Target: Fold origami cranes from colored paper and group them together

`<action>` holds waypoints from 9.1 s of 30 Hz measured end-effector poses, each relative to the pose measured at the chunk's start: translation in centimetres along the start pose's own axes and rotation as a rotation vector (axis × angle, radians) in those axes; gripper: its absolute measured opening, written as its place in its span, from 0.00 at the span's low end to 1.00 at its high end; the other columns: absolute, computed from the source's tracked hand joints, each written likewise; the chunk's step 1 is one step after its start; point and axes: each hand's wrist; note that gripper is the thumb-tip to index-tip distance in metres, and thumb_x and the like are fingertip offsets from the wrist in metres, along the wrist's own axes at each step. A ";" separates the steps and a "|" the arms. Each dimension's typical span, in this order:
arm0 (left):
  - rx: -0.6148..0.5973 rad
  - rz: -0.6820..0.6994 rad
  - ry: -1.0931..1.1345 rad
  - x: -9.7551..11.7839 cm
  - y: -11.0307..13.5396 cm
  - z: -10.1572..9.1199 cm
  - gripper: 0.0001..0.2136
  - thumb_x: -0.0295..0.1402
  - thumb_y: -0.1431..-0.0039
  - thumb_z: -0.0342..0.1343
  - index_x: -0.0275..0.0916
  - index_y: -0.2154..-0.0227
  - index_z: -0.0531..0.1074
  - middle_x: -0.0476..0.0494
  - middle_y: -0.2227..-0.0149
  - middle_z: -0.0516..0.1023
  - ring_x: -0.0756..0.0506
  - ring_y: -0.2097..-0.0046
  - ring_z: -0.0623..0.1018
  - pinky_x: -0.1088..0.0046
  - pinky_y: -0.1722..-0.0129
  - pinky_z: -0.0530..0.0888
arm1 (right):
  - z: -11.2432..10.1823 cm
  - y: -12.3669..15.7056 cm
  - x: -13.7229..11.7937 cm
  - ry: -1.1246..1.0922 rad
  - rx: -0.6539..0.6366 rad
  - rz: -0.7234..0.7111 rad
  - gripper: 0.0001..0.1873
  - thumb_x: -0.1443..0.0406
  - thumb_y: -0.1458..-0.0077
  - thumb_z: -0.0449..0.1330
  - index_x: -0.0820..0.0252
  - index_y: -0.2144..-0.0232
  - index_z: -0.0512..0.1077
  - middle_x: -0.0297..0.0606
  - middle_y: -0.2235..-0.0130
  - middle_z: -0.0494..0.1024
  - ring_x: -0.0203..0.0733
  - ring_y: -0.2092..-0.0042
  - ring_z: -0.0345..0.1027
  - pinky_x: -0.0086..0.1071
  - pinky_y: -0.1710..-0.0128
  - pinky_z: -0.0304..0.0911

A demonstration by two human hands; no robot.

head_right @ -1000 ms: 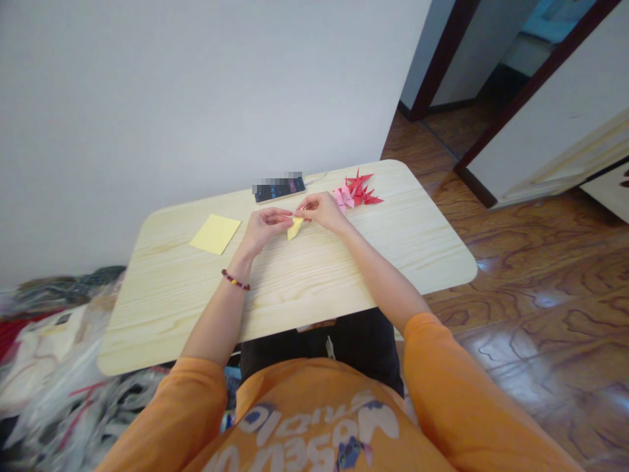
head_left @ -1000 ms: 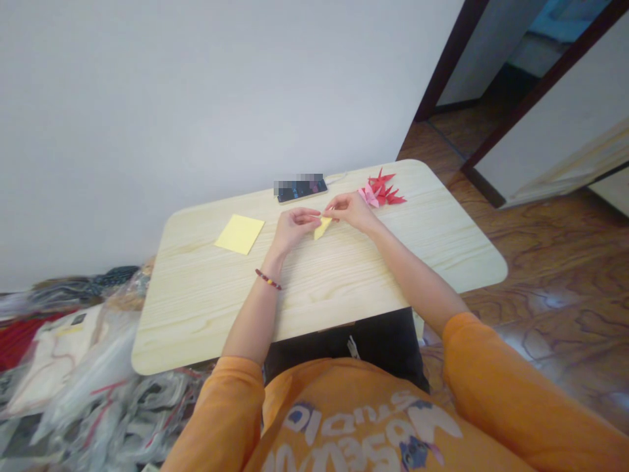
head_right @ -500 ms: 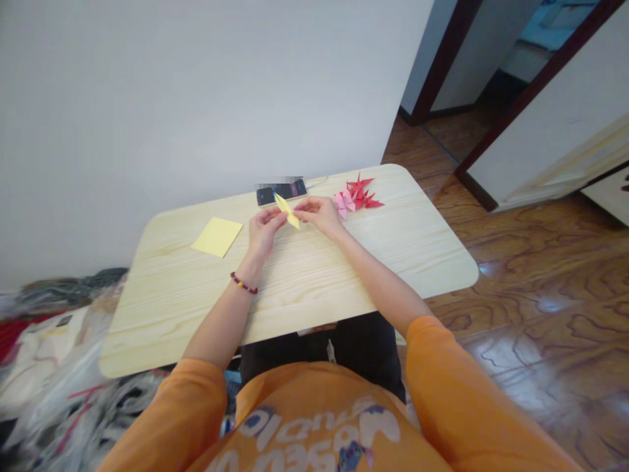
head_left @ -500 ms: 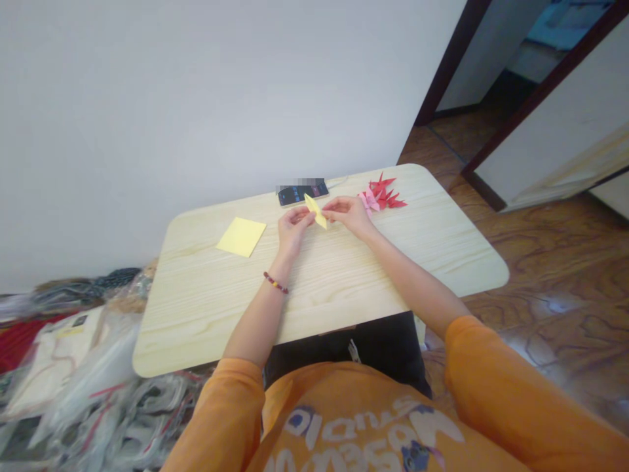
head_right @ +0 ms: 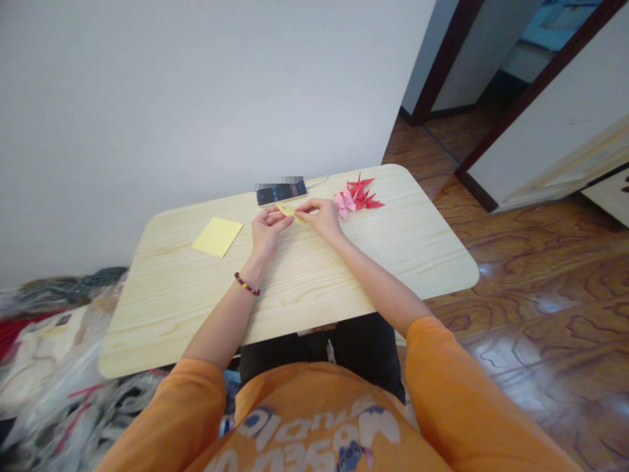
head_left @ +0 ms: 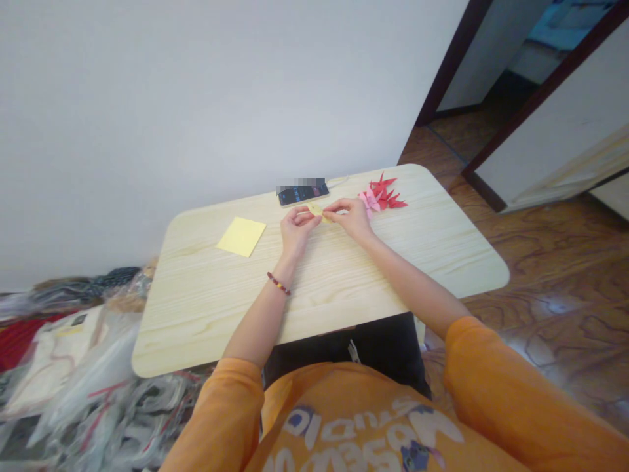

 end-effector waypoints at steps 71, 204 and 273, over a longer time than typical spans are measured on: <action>0.048 0.298 -0.285 0.7 1.7 0.8 0.18 0.33 0.51 0.63 0.42 0.55 0.72 0.46 0.67 0.80 0.47 0.63 0.80 0.67 0.57 0.75 | 1.1 0.8 -0.4 -0.196 -0.030 0.061 0.13 0.58 0.61 0.69 0.62 0.75 0.78 0.40 0.69 0.81 0.44 0.63 0.75 0.37 0.57 0.68; 0.003 -0.073 0.041 1.6 0.5 0.2 0.17 0.35 0.63 0.69 0.37 0.68 0.73 0.47 0.73 0.79 0.49 0.69 0.79 0.70 0.62 0.75 | -0.3 -0.5 0.1 -0.363 -0.200 0.194 0.19 0.58 0.69 0.72 0.62 0.77 0.70 0.34 0.76 0.76 0.35 0.74 0.70 0.29 0.73 0.68; 0.060 -0.085 0.020 1.1 -0.3 -0.3 0.19 0.41 0.67 0.71 0.35 0.73 0.74 0.45 0.73 0.79 0.50 0.71 0.78 0.74 0.68 0.76 | -0.3 0.2 -1.2 -0.395 -0.186 0.327 0.20 0.62 0.67 0.73 0.61 0.72 0.69 0.32 0.76 0.77 0.35 0.73 0.73 0.27 0.71 0.68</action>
Point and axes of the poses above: each hand's wrist, its own y-axis away from the middle knuckle, its own z-axis out of the palm, x = y × z
